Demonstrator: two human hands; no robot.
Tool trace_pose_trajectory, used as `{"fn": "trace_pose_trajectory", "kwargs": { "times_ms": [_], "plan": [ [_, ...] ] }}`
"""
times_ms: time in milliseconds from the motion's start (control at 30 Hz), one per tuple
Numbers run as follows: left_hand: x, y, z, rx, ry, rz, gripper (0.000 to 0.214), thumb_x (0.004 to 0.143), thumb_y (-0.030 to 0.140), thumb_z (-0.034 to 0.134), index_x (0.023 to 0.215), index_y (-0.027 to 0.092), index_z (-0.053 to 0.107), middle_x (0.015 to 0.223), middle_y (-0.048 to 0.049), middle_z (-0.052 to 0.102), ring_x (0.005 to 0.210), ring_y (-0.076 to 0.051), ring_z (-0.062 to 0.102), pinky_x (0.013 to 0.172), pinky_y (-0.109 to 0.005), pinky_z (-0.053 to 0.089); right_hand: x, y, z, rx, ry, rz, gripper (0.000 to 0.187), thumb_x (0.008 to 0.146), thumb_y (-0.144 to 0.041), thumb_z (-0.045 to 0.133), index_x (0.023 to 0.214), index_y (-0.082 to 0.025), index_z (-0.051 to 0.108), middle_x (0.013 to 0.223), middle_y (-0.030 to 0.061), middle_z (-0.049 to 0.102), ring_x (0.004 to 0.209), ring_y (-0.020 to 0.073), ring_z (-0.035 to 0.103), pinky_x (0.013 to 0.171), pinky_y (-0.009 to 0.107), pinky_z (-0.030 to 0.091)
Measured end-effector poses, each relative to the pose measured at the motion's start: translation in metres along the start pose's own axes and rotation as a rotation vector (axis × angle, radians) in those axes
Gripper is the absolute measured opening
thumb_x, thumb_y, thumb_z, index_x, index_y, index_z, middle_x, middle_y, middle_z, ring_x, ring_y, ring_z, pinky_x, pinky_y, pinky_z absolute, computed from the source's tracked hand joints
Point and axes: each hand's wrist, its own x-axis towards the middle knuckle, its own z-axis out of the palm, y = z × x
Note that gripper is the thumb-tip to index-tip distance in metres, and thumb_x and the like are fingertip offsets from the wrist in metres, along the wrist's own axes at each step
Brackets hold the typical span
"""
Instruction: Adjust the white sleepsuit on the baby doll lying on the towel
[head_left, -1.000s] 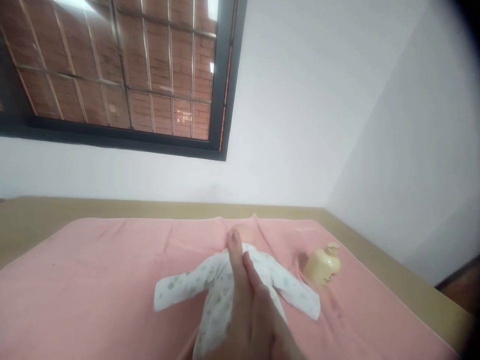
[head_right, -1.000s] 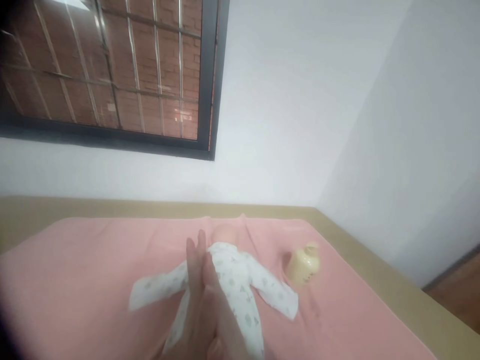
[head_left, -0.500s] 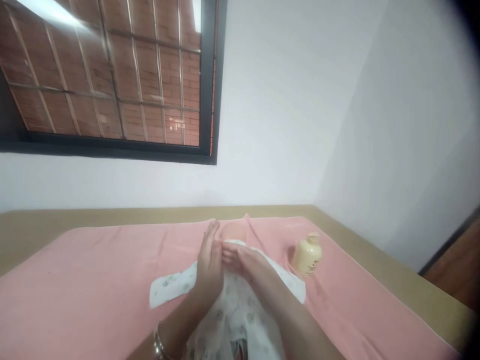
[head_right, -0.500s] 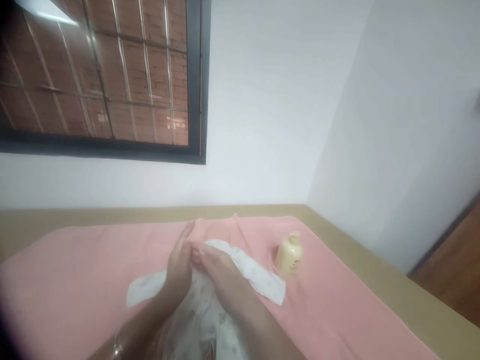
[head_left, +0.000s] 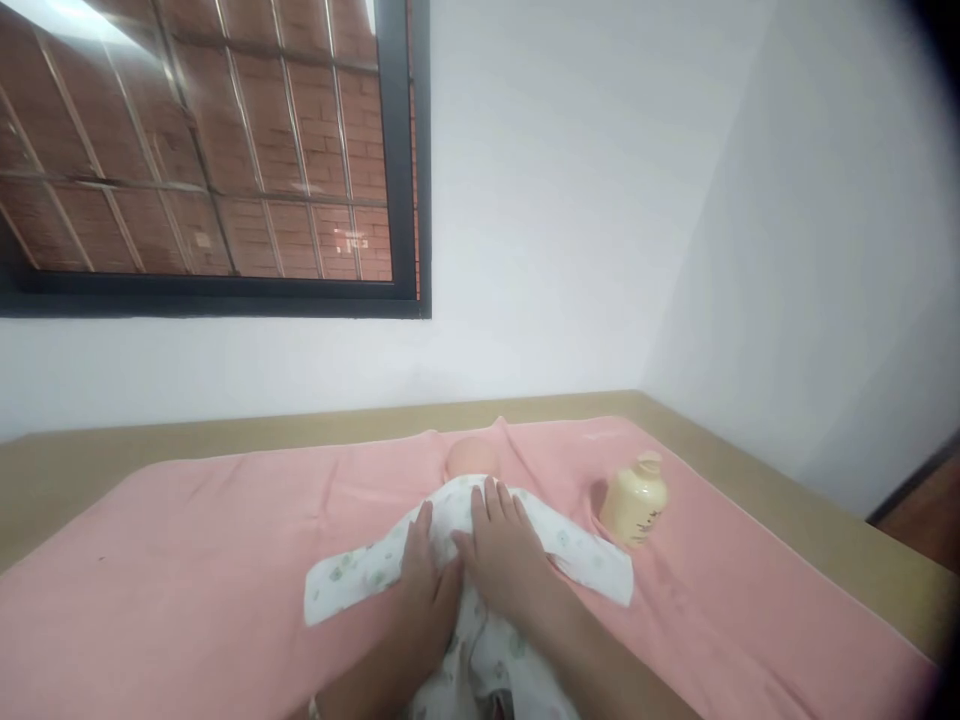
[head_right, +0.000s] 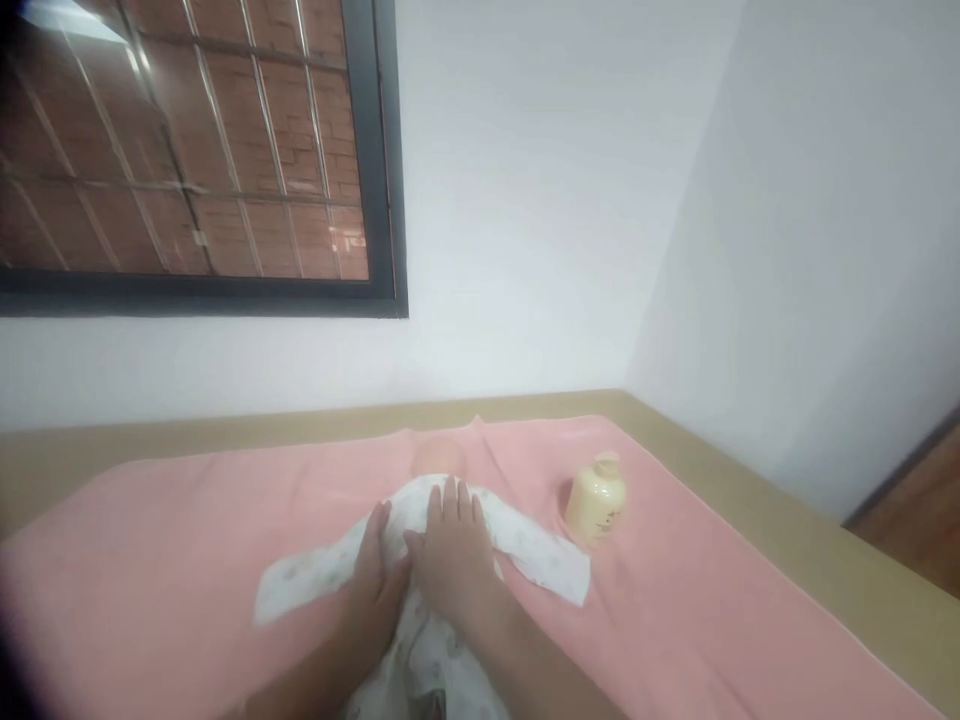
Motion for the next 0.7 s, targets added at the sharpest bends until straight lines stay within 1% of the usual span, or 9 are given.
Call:
{"fn": "trace_pose_trajectory", "kwargs": {
  "times_ms": [67,133,200,267,400,467,600,633,700],
  "plan": [
    [-0.001,0.001,0.0,-0.025,0.004,0.025,0.063,0.091,0.041,0.036,0.144,0.026,0.006,0.153,-0.005,0.008,0.14,-0.024,0.009,0.114,-0.049,0.015,-0.003,-0.001,-0.004,-0.033,-0.001,-0.112,0.056,0.094,-0.036,0.026,0.141,-0.005,0.03,0.146,0.0188,0.025,0.137,0.0318,0.012,0.109,0.05,0.012],
    [-0.002,0.001,0.001,-0.045,0.002,0.021,0.063,0.092,0.041,0.036,0.144,0.026,0.004,0.153,-0.0049,0.007,0.14,-0.024,0.009,0.113,-0.05,0.017,0.001,0.005,-0.013,-0.014,-0.052,-0.299,0.05,0.094,-0.034,0.028,0.139,-0.015,0.035,0.145,0.0108,0.031,0.138,0.0284,0.011,0.11,0.05,0.01],
    [-0.003,0.001,0.001,-0.042,-0.007,0.01,0.065,0.091,0.041,0.037,0.144,0.028,0.002,0.153,-0.0047,0.007,0.14,-0.025,0.009,0.113,-0.051,0.017,0.008,0.014,-0.021,0.033,-0.116,-0.36,0.047,0.094,-0.041,0.029,0.138,-0.026,0.037,0.146,0.0033,0.03,0.138,0.0259,0.013,0.11,0.049,0.013],
    [-0.003,0.003,0.002,-0.025,-0.014,0.025,0.067,0.09,0.042,0.039,0.145,0.027,0.004,0.153,-0.0051,0.008,0.14,-0.025,0.009,0.113,-0.051,0.016,0.01,0.019,-0.023,0.053,-0.148,-0.258,0.051,0.094,-0.047,0.024,0.139,-0.026,0.034,0.148,0.0038,0.026,0.137,0.0252,0.015,0.109,0.049,0.015],
    [-0.004,0.002,0.002,-0.009,-0.007,0.074,0.067,0.089,0.043,0.042,0.145,0.026,0.007,0.152,-0.0075,0.011,0.139,-0.027,0.011,0.112,-0.053,0.017,-0.008,0.005,-0.015,-0.035,-0.11,0.091,0.069,0.092,-0.052,0.025,0.142,-0.005,0.024,0.147,0.0214,0.019,0.136,0.034,0.013,0.106,0.053,0.015],
    [-0.004,0.001,0.003,-0.016,-0.007,0.109,0.067,0.09,0.042,0.041,0.145,0.025,0.007,0.152,-0.0091,0.011,0.139,-0.027,0.012,0.112,-0.053,0.018,-0.016,-0.003,-0.014,-0.047,-0.1,0.049,0.07,0.091,-0.052,0.028,0.141,-0.003,0.026,0.147,0.022,0.018,0.137,0.0353,0.009,0.107,0.052,0.015],
    [-0.005,0.001,0.005,-0.013,0.016,0.105,0.063,0.091,0.04,0.039,0.145,0.024,0.009,0.151,-0.009,0.014,0.139,-0.026,0.014,0.113,-0.051,0.017,-0.003,0.003,-0.016,0.004,-0.149,-0.203,0.057,0.093,-0.048,0.022,0.14,-0.018,0.033,0.15,0.0084,0.02,0.138,0.0268,0.008,0.11,0.048,0.011],
    [-0.005,0.002,0.005,-0.006,0.02,0.094,0.064,0.091,0.04,0.04,0.144,0.025,0.01,0.151,-0.0086,0.015,0.139,-0.026,0.014,0.113,-0.052,0.016,0.001,0.005,-0.016,0.006,-0.149,-0.184,0.056,0.094,-0.047,0.019,0.14,-0.017,0.032,0.15,0.008,0.021,0.138,0.0252,0.01,0.11,0.048,0.011],
    [-0.004,0.002,0.005,0.005,0.018,0.087,0.065,0.09,0.041,0.042,0.144,0.025,0.01,0.151,-0.0082,0.015,0.139,-0.026,0.014,0.113,-0.052,0.016,0.002,0.006,-0.013,-0.012,-0.113,-0.028,0.062,0.094,-0.047,0.017,0.142,-0.01,0.027,0.149,0.0134,0.02,0.138,0.0261,0.012,0.109,0.048,0.013]
  ]
}}
